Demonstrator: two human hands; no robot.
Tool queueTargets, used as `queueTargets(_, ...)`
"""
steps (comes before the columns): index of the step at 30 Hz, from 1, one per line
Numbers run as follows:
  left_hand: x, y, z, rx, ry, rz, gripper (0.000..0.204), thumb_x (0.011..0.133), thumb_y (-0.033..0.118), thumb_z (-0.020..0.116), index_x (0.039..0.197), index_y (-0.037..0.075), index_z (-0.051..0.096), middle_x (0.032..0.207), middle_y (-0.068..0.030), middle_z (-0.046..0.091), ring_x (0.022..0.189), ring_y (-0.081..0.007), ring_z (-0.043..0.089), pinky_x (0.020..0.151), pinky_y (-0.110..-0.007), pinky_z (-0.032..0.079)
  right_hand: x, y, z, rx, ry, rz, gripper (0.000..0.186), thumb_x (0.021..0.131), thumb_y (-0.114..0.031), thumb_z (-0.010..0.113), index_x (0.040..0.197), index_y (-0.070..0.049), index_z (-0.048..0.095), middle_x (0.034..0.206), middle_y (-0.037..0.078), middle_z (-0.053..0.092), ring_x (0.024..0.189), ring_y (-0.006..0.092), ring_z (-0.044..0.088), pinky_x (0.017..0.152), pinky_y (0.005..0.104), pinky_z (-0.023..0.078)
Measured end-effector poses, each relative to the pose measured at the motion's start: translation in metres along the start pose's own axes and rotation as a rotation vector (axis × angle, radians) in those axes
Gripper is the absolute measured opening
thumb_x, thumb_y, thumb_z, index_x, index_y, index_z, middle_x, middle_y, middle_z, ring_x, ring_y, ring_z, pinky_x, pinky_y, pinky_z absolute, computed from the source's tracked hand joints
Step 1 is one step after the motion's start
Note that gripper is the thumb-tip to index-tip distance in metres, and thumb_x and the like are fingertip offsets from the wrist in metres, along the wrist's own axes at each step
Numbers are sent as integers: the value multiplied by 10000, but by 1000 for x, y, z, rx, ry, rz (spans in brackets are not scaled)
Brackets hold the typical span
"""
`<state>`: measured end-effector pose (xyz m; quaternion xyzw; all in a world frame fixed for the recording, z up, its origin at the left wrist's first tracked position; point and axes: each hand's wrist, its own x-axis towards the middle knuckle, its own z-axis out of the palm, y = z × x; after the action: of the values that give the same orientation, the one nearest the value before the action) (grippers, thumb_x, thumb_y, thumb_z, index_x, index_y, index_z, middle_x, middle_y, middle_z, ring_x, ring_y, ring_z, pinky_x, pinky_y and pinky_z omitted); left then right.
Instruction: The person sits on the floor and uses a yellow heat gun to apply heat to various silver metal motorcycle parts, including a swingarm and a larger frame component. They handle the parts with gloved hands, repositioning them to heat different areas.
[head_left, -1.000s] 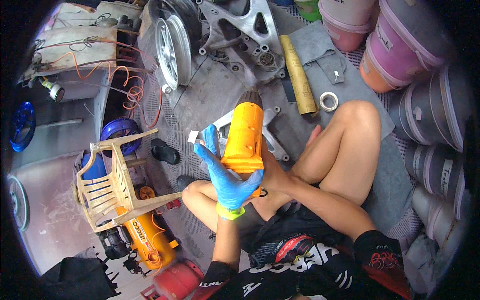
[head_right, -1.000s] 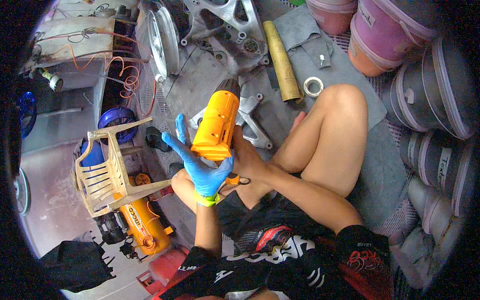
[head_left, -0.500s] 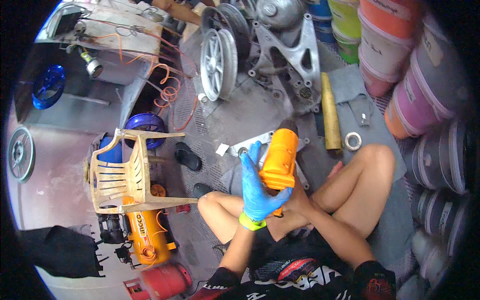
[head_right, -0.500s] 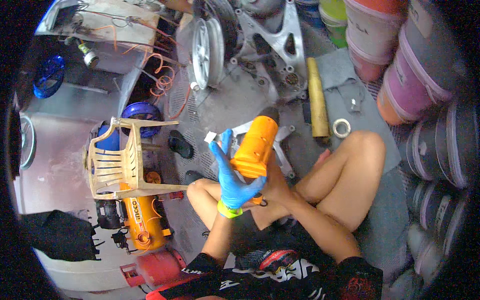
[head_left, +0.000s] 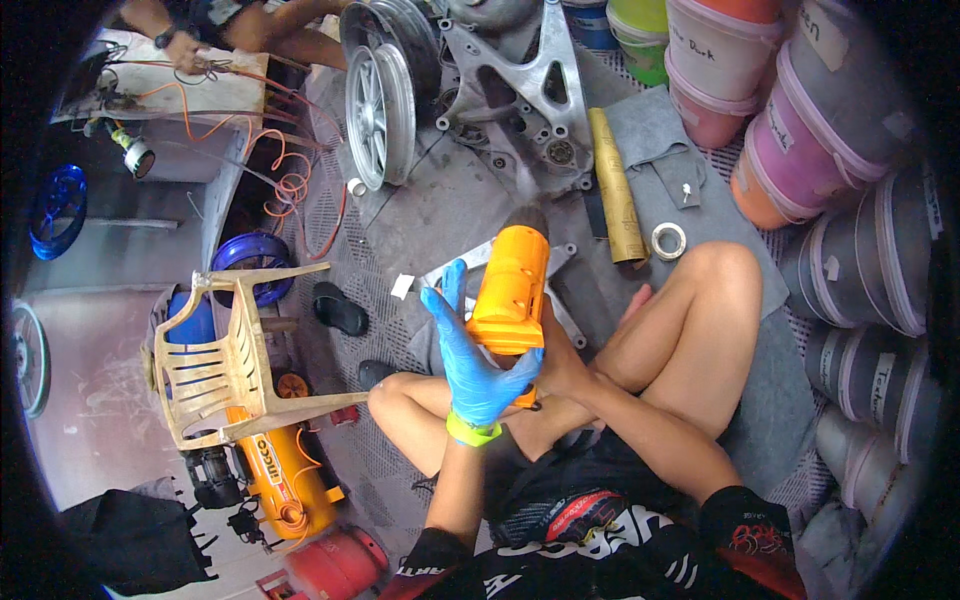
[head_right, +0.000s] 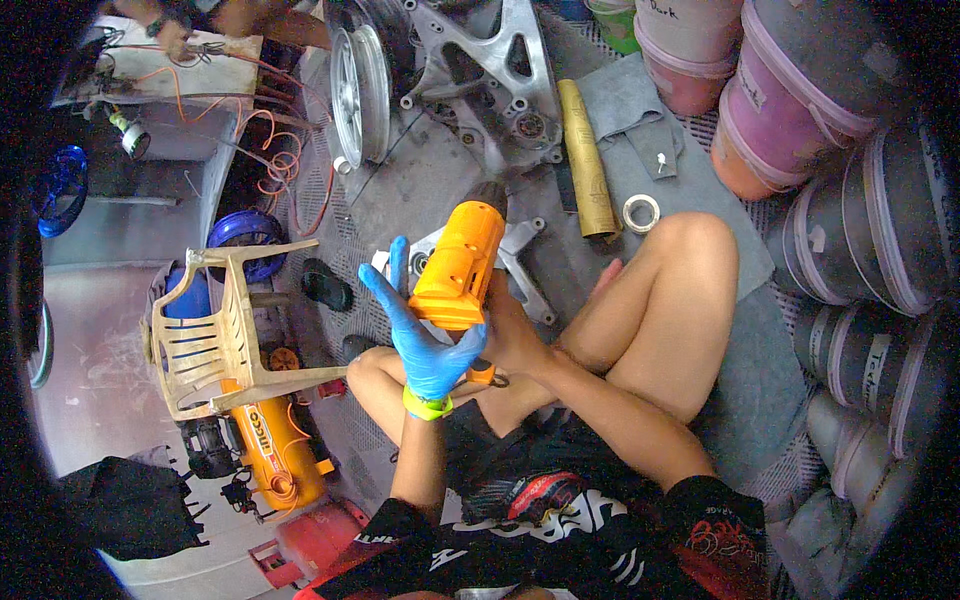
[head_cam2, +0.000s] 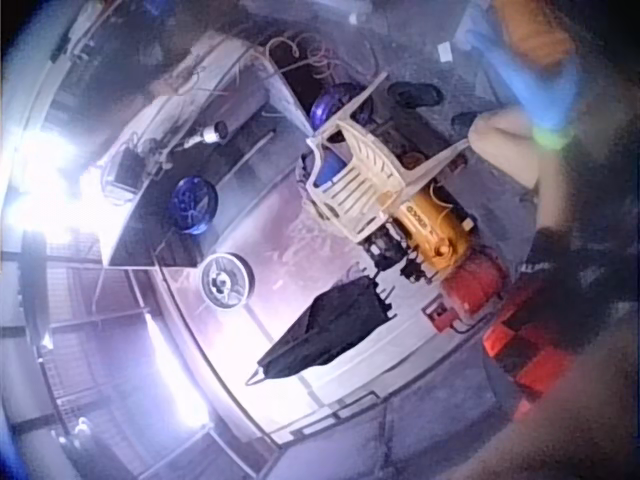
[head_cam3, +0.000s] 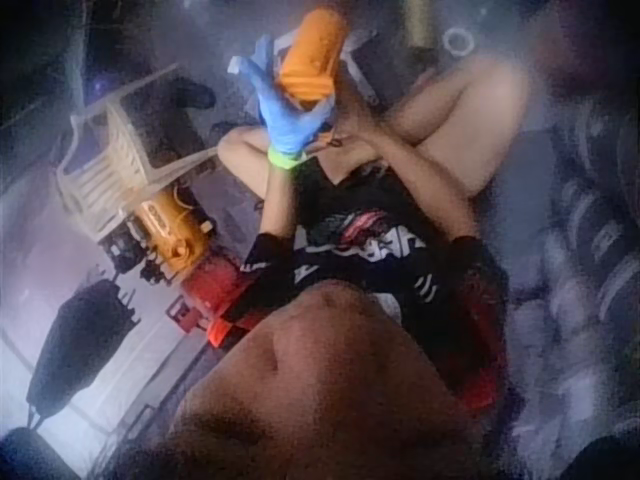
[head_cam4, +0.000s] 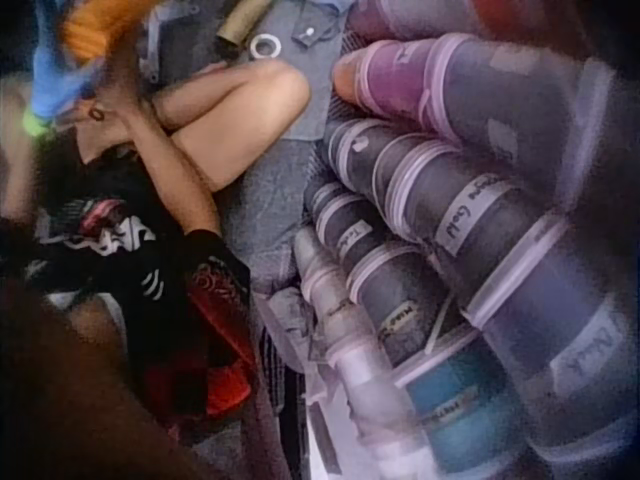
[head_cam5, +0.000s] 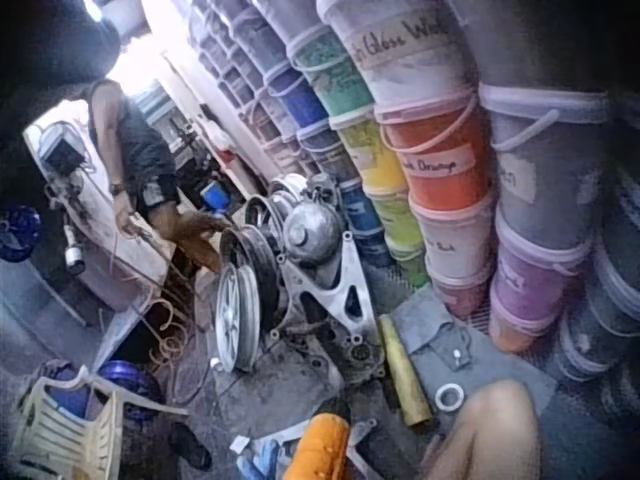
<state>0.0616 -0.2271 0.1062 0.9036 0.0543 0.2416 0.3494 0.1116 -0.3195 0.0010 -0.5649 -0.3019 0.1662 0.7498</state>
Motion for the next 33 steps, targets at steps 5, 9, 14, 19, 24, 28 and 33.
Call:
queueTargets(5,-2,-1,1,-12,8,-22,1383,667,202,868,1623,82,-124,1631,-272,227,1498,-370,290,1222,-470,240,4,-1,-2,-107,-27,-121,790,865,-395,771,1423,-19,357,1330,225,519,1242,404,580,1024,462,479)
queueTargets(9,-1,-1,4,-36,54,-7,1335,679,229,858,1626,47,-64,1608,-279,283,1487,-396,313,1229,-480,205,1,-6,0,8,11,4,806,851,-378,791,1426,-21,354,1333,223,529,1257,395,578,1031,457,478)
queueTargets(14,-2,0,7,-57,78,-19,1305,693,245,848,1629,37,-37,1599,-282,305,1486,-410,316,1236,-483,176,0,-11,-1,-29,-7,9,795,848,-361,798,1409,-25,345,1322,224,547,1265,389,579,1030,445,484)
queueTargets(19,-3,-3,2,-28,27,-27,1410,661,232,892,1622,84,-130,1629,-269,228,1497,-369,291,1219,-472,253,-2,-7,2,-8,6,78,813,840,-368,808,1399,-25,327,1307,234,581,1233,390,613,1004,438,504)
queueTargets(24,-4,-3,3,-75,43,-43,1395,672,234,890,1626,94,-119,1635,-261,218,1504,-371,275,1210,-477,277,0,-4,2,18,-6,52,825,837,-348,814,1405,-27,309,1312,242,591,1211,385,633,986,438,515)
queueTargets(28,1,-1,0,-22,30,-12,1378,683,228,884,1629,99,-110,1636,-259,217,1502,-372,281,1203,-476,294,1,-12,2,32,26,51,803,841,-333,809,1389,-16,315,1280,237,608,1202,379,638,978,432,517)
queueTargets(33,1,-2,6,-75,77,-12,1341,690,231,863,1628,67,-82,1617,-274,269,1487,-387,320,1216,-473,256,-1,-14,0,5,7,132,776,847,-312,802,1365,-9,309,1251,245,621,1179,383,649,960,435,527)
